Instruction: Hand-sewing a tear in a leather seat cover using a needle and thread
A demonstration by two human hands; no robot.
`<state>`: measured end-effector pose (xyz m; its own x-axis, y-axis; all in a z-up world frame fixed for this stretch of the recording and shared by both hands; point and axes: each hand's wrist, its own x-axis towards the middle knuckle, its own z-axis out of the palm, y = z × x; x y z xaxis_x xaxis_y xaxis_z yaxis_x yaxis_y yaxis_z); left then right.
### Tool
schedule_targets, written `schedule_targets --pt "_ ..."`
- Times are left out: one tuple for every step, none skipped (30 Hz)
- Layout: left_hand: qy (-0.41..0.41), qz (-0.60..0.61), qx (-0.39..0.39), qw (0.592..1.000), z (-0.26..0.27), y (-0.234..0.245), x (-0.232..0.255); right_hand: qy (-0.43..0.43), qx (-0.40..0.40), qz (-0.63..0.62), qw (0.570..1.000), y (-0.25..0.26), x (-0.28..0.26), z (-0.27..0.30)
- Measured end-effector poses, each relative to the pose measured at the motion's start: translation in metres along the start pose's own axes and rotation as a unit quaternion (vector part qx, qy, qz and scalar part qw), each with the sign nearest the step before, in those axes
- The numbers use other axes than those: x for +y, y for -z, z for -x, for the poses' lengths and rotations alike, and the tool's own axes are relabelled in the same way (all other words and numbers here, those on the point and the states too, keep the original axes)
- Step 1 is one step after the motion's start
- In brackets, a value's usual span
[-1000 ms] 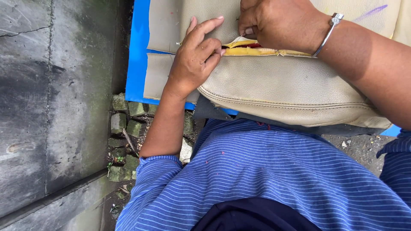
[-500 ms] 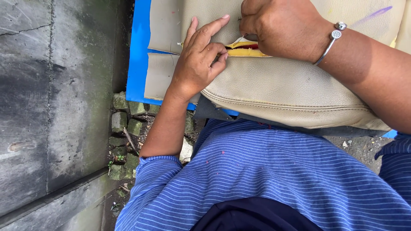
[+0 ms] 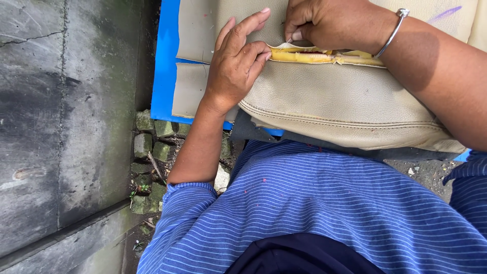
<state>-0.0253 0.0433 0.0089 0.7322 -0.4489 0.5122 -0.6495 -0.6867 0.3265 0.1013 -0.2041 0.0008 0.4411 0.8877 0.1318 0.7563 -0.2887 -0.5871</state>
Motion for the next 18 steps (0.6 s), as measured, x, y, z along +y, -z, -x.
schedule_targets --pt "-0.003 0.002 -0.002 1.0 -0.001 0.001 -0.001 -0.03 -0.017 -0.021 0.999 -0.001 0.002 -0.001" --pt "-0.003 0.003 -0.003 1.0 -0.001 0.0 -0.003 -0.03 -0.017 -0.021 0.999 -0.002 0.001 -0.001" --pt "-0.011 -0.002 0.001 1.0 -0.003 -0.002 -0.006 -0.008 -0.013 -0.011 1.0 -0.001 0.0 -0.002" --pt "-0.018 -0.006 0.006 1.0 -0.004 -0.003 -0.008 0.015 -0.009 -0.001 1.0 0.0 0.0 -0.003" --pt "-0.018 -0.006 0.006 1.0 -0.005 -0.002 -0.009 0.014 -0.008 -0.001 1.0 -0.001 -0.001 -0.003" --pt "-0.017 0.001 0.01 1.0 -0.006 -0.002 -0.009 0.017 -0.003 0.005 1.0 -0.001 -0.003 -0.004" --pt "-0.016 0.008 0.014 1.0 -0.007 -0.002 -0.009 0.019 0.002 0.01 1.0 -0.001 -0.004 -0.005" --pt "-0.017 0.008 0.014 1.0 -0.009 -0.003 -0.01 0.018 0.002 0.01 1.0 -0.002 -0.004 -0.004" --pt "-0.018 0.008 0.018 1.0 -0.009 -0.004 -0.01 0.039 0.013 0.017 0.999 -0.003 -0.005 -0.005" --pt "-0.02 0.008 0.021 1.0 -0.009 -0.004 -0.01 0.06 0.024 0.023 0.998 -0.005 -0.006 -0.005" --pt "-0.019 0.007 0.021 1.0 -0.009 -0.005 -0.011 0.061 0.024 0.022 0.998 -0.004 -0.011 -0.004" --pt "-0.022 0.009 0.023 0.999 -0.009 -0.006 -0.012 0.057 0.024 0.035 0.997 -0.002 -0.017 -0.003" --pt "-0.026 0.01 0.026 0.999 -0.009 -0.007 -0.013 0.053 0.025 0.048 0.997 0.0 -0.022 -0.002" --pt "-0.026 0.01 0.026 0.999 -0.009 -0.006 -0.012 0.054 0.025 0.049 0.997 0.008 -0.033 0.001" --pt "-0.023 0.01 0.025 0.999 -0.009 -0.006 -0.012 0.051 0.006 0.098 0.994 0.015 -0.044 0.004" --pt "-0.021 0.011 0.023 0.999 -0.008 -0.005 -0.012 0.048 -0.012 0.146 0.988 0.022 -0.055 0.006" --pt "-0.019 0.009 0.024 0.999 -0.009 -0.003 -0.011 0.05 -0.013 0.146 0.988 0.024 -0.055 0.01" --pt "-0.02 0.014 0.02 0.999 -0.009 -0.002 -0.011 0.035 -0.011 0.204 0.978 0.027 -0.055 0.014"
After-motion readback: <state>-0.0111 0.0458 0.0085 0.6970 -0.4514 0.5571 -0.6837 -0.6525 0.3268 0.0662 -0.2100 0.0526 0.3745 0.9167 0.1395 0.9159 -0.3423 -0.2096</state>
